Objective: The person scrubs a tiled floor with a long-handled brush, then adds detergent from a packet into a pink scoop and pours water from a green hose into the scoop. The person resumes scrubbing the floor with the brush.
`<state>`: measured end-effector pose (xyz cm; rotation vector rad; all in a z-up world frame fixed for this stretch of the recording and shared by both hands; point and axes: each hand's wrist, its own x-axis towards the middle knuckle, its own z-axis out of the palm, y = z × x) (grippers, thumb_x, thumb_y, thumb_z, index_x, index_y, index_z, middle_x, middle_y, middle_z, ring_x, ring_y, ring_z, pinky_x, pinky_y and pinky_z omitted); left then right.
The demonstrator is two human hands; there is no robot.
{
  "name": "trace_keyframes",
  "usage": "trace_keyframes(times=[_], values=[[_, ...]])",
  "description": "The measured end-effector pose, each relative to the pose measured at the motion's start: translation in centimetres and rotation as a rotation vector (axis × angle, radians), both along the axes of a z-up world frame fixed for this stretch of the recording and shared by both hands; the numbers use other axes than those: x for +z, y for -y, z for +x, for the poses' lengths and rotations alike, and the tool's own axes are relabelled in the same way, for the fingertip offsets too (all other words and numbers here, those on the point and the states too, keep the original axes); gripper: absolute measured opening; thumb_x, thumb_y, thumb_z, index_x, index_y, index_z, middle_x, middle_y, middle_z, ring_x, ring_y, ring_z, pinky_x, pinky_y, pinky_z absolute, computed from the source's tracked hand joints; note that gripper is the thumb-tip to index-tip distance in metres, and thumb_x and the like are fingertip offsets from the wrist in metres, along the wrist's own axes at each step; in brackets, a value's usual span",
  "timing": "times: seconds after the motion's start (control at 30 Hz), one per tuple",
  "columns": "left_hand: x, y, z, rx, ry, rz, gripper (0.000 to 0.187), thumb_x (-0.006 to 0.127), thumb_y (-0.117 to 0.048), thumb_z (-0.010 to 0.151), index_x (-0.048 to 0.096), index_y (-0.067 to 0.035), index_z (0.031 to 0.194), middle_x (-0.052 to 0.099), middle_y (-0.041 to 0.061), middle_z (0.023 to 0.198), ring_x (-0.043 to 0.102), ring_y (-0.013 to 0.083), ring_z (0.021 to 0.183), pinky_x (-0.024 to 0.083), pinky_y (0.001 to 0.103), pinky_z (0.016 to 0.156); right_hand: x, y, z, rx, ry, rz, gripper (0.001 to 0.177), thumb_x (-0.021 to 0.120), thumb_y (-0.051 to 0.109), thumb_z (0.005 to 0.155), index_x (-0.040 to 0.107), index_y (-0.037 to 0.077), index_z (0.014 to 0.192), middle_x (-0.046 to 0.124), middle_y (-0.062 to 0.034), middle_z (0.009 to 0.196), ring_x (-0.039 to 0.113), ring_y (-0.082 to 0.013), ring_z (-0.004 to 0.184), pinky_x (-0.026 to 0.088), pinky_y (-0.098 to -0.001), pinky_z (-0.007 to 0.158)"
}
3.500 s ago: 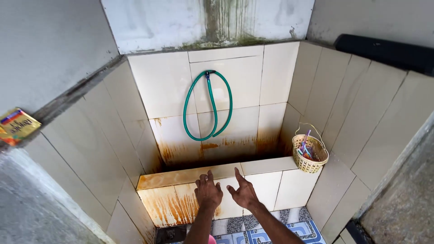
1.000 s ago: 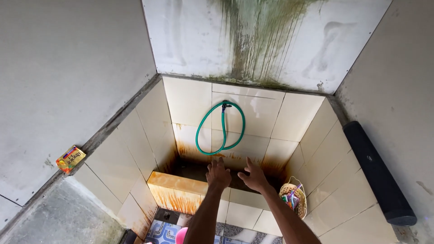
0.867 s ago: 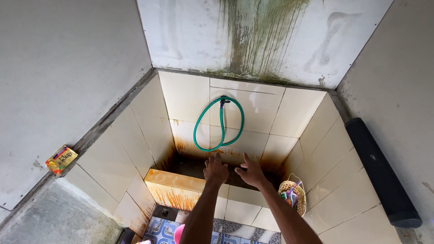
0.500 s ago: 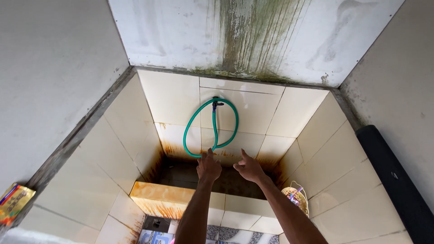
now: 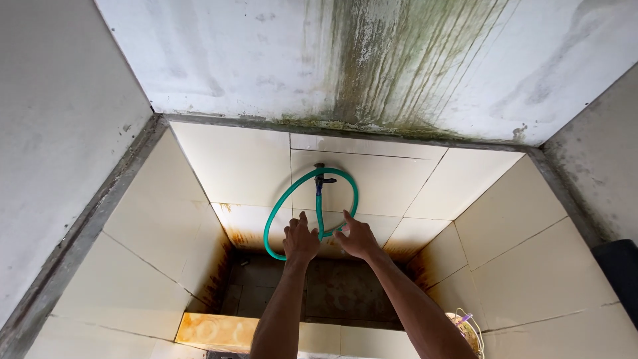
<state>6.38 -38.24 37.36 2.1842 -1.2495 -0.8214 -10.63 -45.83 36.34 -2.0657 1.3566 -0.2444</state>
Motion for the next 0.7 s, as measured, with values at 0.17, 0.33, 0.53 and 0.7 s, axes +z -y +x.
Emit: trace_keyframes(times=[0.17,0.33,0.53,0.7], values=[[-0.9,4.3,1.7,-0.007,-0.005,0.011,0.064,0.052,-0.028,0.102,0.033,-0.009,0.159,0.048,0.016,0.147,0.045,0.0363,0.138,0.047,0.053,0.105,-1.7,5.1,2.1,-0.014,-0.032,-0.062,0.072,0.061,0.043,0.097,0.044,0.005,0.157,0.069,-0.0195,0.133,0.059,-0.0418,0.131,0.050,-0.0528,0.109],[-2.6,7.8,3.1,-0.010,0.014,0.006,0.060,0.050,-0.027,0.103,0.035,-0.009,0.158,0.051,0.016,0.150,0.047,0.0371,0.138,0.047,0.053,0.104,-3.2,8.8,3.3,0.022,-0.137,-0.064,0.078,0.056,0.050,0.099,0.032,0.016,0.164,0.045,-0.0155,0.158,0.042,-0.0414,0.146,0.044,-0.0567,0.114],[-3.2,10.5,3.8,0.014,0.042,0.001,0.054,0.046,-0.022,0.104,0.039,-0.010,0.157,0.051,0.014,0.152,0.048,0.0342,0.138,0.049,0.050,0.103,-0.8,10.2,5.4,0.083,-0.100,-0.087,0.071,0.050,0.028,0.104,0.020,0.008,0.165,0.029,-0.0236,0.165,0.035,-0.0476,0.148,0.034,-0.0618,0.120],[-2.6,11.8,4.3,-0.010,0.063,0.016,0.058,0.045,-0.021,0.105,0.031,-0.013,0.161,0.036,0.012,0.161,0.043,0.0365,0.140,0.049,0.052,0.104,-5.3,12.9,5.2,0.073,-0.084,-0.142,0.058,0.044,0.022,0.107,0.030,0.009,0.162,0.041,-0.0197,0.156,0.047,-0.0422,0.141,0.041,-0.0578,0.115]])
